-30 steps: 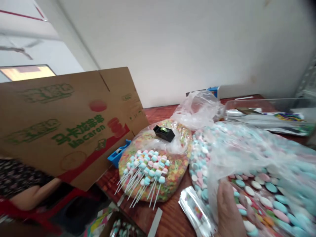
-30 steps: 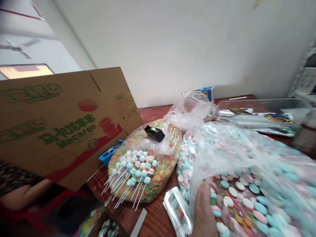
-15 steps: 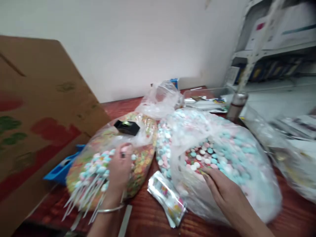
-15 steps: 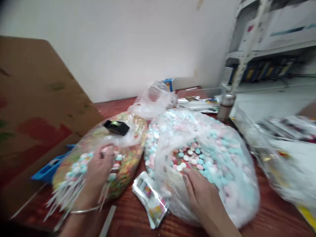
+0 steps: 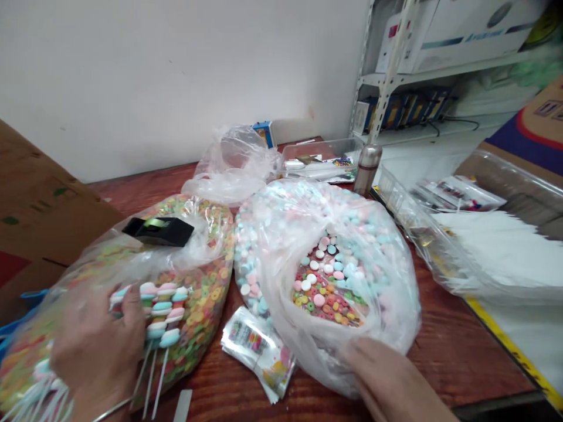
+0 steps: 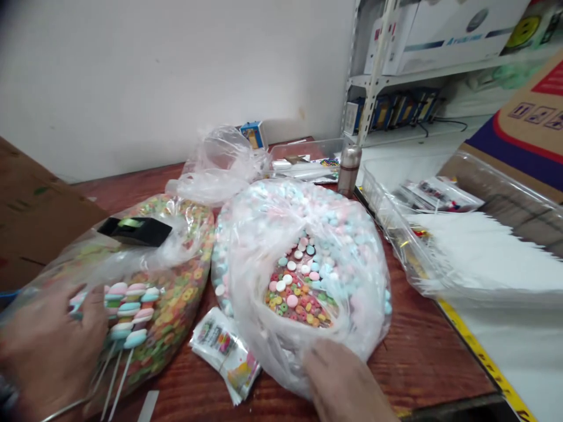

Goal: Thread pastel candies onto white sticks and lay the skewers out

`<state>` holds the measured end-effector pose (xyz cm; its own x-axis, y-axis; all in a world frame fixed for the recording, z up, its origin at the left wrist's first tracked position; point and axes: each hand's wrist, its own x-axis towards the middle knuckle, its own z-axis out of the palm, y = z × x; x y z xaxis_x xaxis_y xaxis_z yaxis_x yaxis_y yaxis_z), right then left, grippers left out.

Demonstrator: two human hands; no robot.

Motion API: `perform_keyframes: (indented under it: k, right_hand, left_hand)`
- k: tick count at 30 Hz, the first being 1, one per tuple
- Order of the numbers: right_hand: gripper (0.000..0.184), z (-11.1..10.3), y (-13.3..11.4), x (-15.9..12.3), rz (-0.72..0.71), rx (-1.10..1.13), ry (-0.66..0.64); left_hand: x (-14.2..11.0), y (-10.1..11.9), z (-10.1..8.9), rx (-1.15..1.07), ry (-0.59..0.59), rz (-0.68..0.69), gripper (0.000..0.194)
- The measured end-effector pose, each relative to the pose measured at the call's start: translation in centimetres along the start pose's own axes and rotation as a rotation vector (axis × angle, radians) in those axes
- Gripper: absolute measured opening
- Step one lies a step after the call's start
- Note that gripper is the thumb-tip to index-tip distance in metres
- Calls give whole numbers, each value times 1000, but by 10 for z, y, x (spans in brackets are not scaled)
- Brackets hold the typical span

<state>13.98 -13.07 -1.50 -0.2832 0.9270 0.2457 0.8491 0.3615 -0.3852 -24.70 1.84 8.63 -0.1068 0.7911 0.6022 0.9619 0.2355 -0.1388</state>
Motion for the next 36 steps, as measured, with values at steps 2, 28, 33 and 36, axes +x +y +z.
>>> perform_keyframes:
  k: [2,28,33,36]
  right_hand:
    - [40,-16,8,10,40,-32,26]
    - [24,18,22,14,251,-412,-13]
    - [14,-16,47,6,510,-188,-16]
    - [17,-36,49,13,533,169,165]
  left_hand:
    - [-8,16,-9,-131,133,8,37]
    - [-108,169,-26,-471,-398,623,34]
    - [-88,180,-30,-438,-398,520,31]
    - [-82,207,-42,-666,-451,531,20]
